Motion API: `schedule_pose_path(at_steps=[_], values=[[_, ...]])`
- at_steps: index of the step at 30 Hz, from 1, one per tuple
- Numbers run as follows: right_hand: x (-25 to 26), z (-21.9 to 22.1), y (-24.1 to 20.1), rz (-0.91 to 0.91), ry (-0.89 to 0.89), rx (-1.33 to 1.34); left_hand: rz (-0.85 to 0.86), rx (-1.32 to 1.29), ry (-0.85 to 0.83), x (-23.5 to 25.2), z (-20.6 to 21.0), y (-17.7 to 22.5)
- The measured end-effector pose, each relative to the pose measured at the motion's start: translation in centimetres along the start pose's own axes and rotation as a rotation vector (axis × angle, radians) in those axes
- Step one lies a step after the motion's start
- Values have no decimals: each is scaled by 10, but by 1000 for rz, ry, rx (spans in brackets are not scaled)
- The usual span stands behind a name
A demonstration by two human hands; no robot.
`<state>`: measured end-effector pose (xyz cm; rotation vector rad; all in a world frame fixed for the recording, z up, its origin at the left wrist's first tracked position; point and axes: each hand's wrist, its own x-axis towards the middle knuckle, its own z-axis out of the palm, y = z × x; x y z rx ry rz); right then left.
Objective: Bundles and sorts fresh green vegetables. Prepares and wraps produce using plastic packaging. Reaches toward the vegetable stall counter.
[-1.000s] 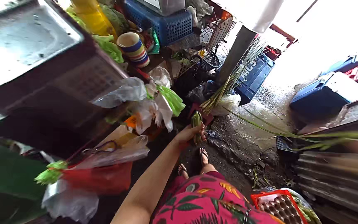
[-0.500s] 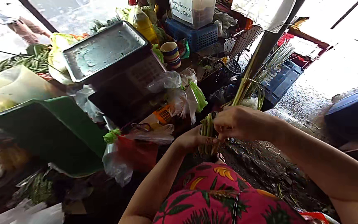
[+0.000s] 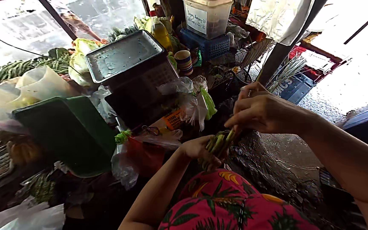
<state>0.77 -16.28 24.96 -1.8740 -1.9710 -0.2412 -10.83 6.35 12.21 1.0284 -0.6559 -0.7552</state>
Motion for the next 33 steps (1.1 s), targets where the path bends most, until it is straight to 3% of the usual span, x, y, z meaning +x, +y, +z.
schedule_pose_path(at_steps=[4,7,10,13,16,19,22,26,30,32,33], values=[[8,7,1,17,95,302,55,-46,-181,12,9,10],[13,32,-8,195,216,635,181,-147,-235,20,12,11],[12,74,-31,481,401,1015,318,-72,-151,21,11,17],[4,92,-40,460,493,1147,378,37,-21,21,11,25],[7,94,-45,394,507,1171,299,135,153,23,7,26],[16,86,-48,600,545,1096,257,122,298,30,9,24],[16,85,-44,654,630,1017,205,145,419,36,17,32],[17,86,-47,664,730,979,-27,338,626,30,40,56],[23,86,-53,694,771,958,-359,757,753,12,55,73],[25,84,-49,712,837,879,-533,1033,965,6,74,80],[25,82,-46,713,858,843,-529,1130,1084,6,83,82]])
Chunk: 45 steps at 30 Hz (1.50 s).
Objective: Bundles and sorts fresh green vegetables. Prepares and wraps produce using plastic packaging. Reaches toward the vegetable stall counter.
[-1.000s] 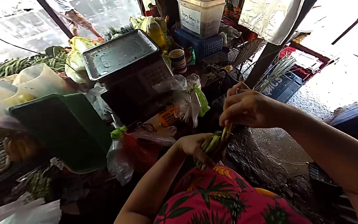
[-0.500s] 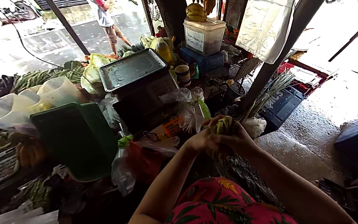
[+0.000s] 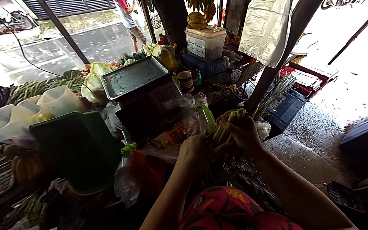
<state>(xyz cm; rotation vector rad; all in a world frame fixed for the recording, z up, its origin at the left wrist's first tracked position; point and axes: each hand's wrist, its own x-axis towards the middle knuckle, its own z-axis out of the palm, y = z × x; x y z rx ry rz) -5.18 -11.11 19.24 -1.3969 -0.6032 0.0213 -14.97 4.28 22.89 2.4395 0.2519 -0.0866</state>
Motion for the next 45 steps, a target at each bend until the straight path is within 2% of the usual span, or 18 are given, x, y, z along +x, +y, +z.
schedule_pose_path(at_steps=[1,3,5,7,11,14,16,18,20,22,23,24,26,29,32,39,42,45], values=[[2,-1,-2,-9,12,-28,37,3,86,-2,0,3],[3,3,-7,-2,25,-83,232,-130,145,16,10,-3],[3,9,-12,-2,10,-98,400,-391,65,47,22,-12],[8,9,-13,-41,-18,-130,446,-597,-3,66,28,-13],[23,-5,-26,-31,-124,-409,519,-715,51,67,37,1],[25,-26,-19,-41,-234,-447,515,-851,76,73,34,6],[8,-35,12,100,-302,-318,492,-978,106,81,28,9],[-13,-41,46,346,-388,-90,523,-1024,151,88,19,13],[-28,-49,64,453,-322,-55,601,-902,257,96,10,13],[-31,-68,63,386,-271,-360,629,-614,370,108,4,9],[-28,-79,48,337,-296,-588,593,-470,351,114,2,7],[-25,-88,29,269,-333,-795,564,-356,296,122,3,4],[-18,-105,-1,-4,-359,-1119,499,-249,140,136,14,0],[0,-133,-23,-388,-388,-1297,384,-329,-143,141,38,2],[22,-155,-33,-549,-388,-1285,372,-512,-350,136,66,10],[41,-176,-18,-556,-158,-954,368,-816,-590,115,92,47],[44,-174,-14,-438,-170,-728,429,-956,-613,113,100,53],[38,-156,-15,-147,-155,-371,454,-955,-437,110,107,65]])
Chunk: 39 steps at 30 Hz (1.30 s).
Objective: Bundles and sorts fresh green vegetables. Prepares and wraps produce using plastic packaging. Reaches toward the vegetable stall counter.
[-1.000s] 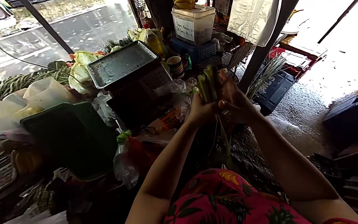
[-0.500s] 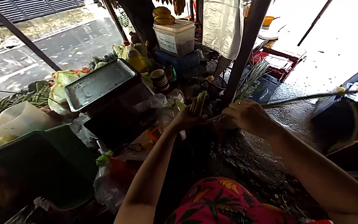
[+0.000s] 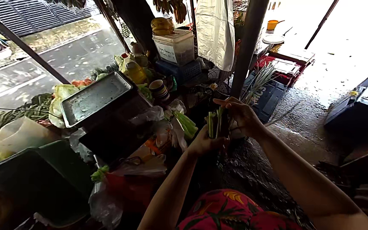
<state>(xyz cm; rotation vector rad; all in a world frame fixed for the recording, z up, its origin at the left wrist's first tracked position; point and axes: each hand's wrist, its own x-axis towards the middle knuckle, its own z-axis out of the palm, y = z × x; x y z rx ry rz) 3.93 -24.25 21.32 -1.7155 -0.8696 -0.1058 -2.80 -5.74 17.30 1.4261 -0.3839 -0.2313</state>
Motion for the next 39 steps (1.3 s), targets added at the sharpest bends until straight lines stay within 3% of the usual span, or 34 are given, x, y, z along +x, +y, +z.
schedule_pose_path(at_steps=[2,5,10,15,17,19,22,25,27,29,32,35,39], values=[[-1,10,-7,139,44,187,34,89,132,4,9,1],[-2,24,-10,185,107,346,73,196,269,9,17,-1],[-7,31,-1,127,25,243,54,249,409,15,25,-3],[-7,35,3,141,64,198,-75,456,439,21,20,9],[-5,31,3,105,13,203,-51,501,428,21,14,10],[0,24,-1,89,-58,239,-1,418,455,22,12,9],[4,11,10,88,-159,228,67,62,508,25,7,13],[-17,21,50,257,-258,314,98,-158,565,29,-4,23],[-39,36,73,423,-334,433,122,-144,620,30,-12,29],[-55,43,82,529,-340,436,186,50,665,30,-25,27],[-49,21,63,448,-425,-62,214,480,683,29,-41,24],[-25,-1,16,188,-488,-681,36,808,583,29,-48,15],[22,-26,-3,-355,-345,-1032,-170,627,378,29,-51,2]])
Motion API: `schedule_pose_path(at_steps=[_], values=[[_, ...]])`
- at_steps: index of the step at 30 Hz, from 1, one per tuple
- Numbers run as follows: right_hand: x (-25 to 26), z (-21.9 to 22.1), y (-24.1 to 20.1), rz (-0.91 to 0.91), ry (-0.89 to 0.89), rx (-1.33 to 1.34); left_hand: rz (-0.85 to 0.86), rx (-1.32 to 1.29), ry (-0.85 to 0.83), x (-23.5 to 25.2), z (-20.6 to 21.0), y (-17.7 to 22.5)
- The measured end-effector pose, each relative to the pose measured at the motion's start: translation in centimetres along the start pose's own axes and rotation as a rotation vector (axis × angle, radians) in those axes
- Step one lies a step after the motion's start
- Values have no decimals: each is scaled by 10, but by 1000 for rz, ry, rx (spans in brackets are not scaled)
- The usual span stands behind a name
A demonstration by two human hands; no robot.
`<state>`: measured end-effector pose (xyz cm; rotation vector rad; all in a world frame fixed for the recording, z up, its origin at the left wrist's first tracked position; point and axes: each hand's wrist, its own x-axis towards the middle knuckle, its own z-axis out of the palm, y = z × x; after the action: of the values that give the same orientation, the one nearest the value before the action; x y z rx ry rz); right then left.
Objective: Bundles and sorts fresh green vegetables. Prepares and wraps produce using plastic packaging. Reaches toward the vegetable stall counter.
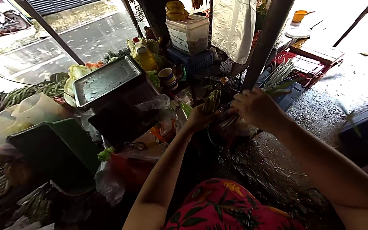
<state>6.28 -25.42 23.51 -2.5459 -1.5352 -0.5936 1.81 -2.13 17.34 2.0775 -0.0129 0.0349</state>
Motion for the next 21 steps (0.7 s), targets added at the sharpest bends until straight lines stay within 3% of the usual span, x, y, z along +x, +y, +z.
schedule_pose_path(at_steps=[3,6,9,11,13,15,18,21], values=[[27,-16,26,-183,102,-35,57,-238,-192,-11,5,1],[38,-11,39,-199,168,215,111,-340,-340,-27,5,18],[37,4,27,-62,66,847,195,-389,-374,-40,1,25],[33,24,6,147,-57,1382,250,-449,-378,-43,1,22],[28,40,-25,402,-53,1752,217,-551,-321,-46,4,20],[28,44,-54,603,105,1752,58,-632,-206,-51,6,23],[33,54,-70,590,228,1546,-124,-648,-67,-54,6,23],[35,67,-73,574,179,1451,-105,-613,-45,-60,4,16]])
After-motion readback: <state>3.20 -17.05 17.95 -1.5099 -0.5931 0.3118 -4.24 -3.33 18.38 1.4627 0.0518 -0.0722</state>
